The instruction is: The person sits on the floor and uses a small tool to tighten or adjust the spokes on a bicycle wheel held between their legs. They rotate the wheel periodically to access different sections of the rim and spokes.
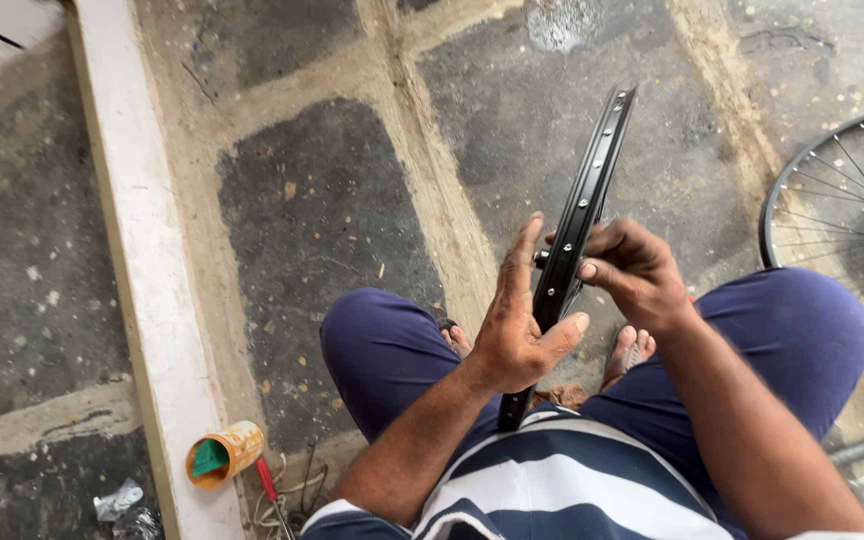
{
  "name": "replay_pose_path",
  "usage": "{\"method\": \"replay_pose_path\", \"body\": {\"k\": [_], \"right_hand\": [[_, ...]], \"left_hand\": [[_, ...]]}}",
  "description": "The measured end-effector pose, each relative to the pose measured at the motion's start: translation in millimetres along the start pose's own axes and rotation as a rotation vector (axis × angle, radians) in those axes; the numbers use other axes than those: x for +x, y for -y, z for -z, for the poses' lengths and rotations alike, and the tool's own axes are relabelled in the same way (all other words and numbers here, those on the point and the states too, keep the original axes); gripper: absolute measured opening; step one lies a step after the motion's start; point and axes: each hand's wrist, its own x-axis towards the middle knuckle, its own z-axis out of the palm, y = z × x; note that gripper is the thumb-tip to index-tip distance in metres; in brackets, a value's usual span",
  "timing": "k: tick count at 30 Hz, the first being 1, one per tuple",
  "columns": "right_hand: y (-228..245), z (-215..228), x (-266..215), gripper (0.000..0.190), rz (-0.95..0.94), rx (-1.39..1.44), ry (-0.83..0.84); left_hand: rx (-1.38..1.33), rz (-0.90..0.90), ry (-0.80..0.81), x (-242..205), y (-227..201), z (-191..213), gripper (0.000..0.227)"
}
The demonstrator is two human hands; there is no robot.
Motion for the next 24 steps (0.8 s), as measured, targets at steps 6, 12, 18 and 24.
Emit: {"method": "replay_pose_path", "body": {"k": [6, 12, 18, 24], "right_hand": [[-44.9, -17.3, -0.6, 0.027, -0.022, -0.356, -0.277], [6.3, 15.8, 20.4, 0.048, -0.449, 0.166, 0.121], [-13.4, -13.2, 0.7, 0.045, -0.107, -0.031, -0.06], [-24.3, 1.5, 4.7, 0.035, -0.01, 0.091, 0.032]], "left_hand": [[0.046, -0.001, -0.005, -1.7, 8.8, -2.4, 0.104], [0.025, -0.028, -0.014, -4.6, 6.3, 0.6, 0.1], [0.309, -0.122, -0.101, -2.8, -0.7, 2.2, 0.084], [0.551, -0.174, -0.147, -1.6, -15.7, 1.1, 0.065]]}}
